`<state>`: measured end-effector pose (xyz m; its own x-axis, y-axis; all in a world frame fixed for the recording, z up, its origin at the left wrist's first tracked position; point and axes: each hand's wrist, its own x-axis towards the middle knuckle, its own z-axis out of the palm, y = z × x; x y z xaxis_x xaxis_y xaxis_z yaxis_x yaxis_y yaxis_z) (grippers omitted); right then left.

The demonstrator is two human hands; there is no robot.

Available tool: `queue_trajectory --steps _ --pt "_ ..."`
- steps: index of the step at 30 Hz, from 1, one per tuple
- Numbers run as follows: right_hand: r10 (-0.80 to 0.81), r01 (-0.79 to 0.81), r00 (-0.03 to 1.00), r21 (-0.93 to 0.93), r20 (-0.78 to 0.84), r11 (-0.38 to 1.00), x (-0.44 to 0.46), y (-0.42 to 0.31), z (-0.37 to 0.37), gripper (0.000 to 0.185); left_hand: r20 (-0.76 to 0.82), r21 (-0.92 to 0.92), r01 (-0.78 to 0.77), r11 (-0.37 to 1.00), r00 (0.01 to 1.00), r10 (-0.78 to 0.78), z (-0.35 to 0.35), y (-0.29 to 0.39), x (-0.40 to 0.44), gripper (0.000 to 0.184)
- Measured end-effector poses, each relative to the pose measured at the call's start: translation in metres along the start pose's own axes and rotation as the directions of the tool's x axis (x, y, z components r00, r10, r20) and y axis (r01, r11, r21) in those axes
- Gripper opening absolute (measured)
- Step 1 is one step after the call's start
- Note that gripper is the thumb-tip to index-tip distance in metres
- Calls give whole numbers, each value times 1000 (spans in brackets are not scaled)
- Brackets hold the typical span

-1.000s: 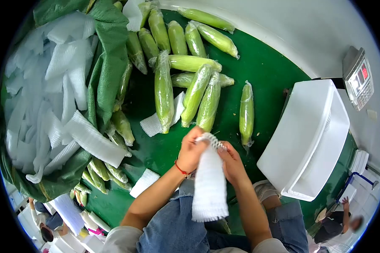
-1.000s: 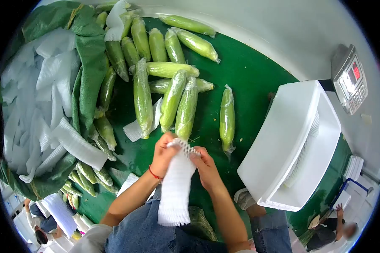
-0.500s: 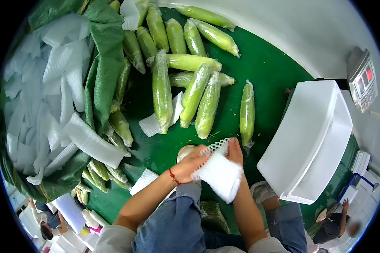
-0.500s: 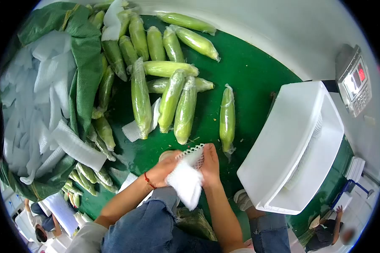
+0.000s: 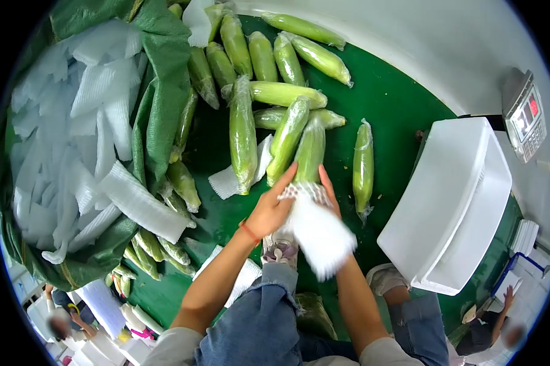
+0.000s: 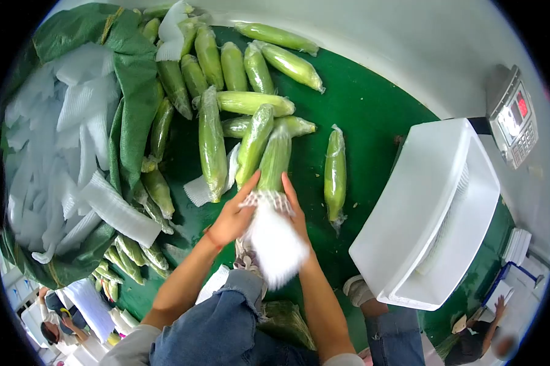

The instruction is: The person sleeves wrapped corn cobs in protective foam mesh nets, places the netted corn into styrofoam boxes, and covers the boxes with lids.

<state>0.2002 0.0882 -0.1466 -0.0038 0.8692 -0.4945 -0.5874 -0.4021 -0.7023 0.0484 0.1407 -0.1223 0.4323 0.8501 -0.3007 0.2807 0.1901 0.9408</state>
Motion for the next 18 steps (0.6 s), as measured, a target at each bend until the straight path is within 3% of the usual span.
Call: queue_trajectory --steps 2,4,5,8,9,12,13,14,15,16,17,18 --pt "-70 60 995 -143 -65 988 -42 -22 22 49 106 -289 168 942 984 -143 -9 35 -31 53" --pt "-122 83 987 -311 -105 947 -69 -27 29 41 121 -404 324 855 946 -301 -6 45 -49 44" --pt "-78 44 983 -197 -166 979 -72 -27 33 35 37 -446 275 852 957 -289 1 37 -52 30" --pt "33 -84 965 -187 -261 979 -53 -6 12 29 -122 -240 205 949 963 -239 17 -2 -35 21" --pt "-66 -4 940 -204 -335 979 -43 6 9 26 -226 -53 96 994 968 -106 21 -11 -26 16" --pt "-86 114 930 57 -358 992 -9 56 -21 26 -144 203 187 961 977 -160 25 -52 0 24" --pt "-129 196 925 159 -358 968 -4 56 -15 26 -148 240 76 968 988 -41 28 -60 1 28" --pt "-151 207 892 90 -426 974 -3 56 -11 25 -152 280 -36 959 985 81 29 -69 -1 32" --pt "-89 163 939 202 -332 966 -7 50 -16 24 -7 117 -44 992 999 45 21 -64 -7 34" --pt "-22 99 970 310 -242 946 -18 47 -23 23 71 -15 53 998 996 -52 15 -50 -14 35" --pt "-147 136 974 -71 -175 988 -15 60 -38 24 170 -139 149 979 978 -124 9 -28 -17 36" --pt "-242 229 955 -92 -170 969 -22 44 -35 40 287 -249 249 936 942 -174 5 -4 -17 37"
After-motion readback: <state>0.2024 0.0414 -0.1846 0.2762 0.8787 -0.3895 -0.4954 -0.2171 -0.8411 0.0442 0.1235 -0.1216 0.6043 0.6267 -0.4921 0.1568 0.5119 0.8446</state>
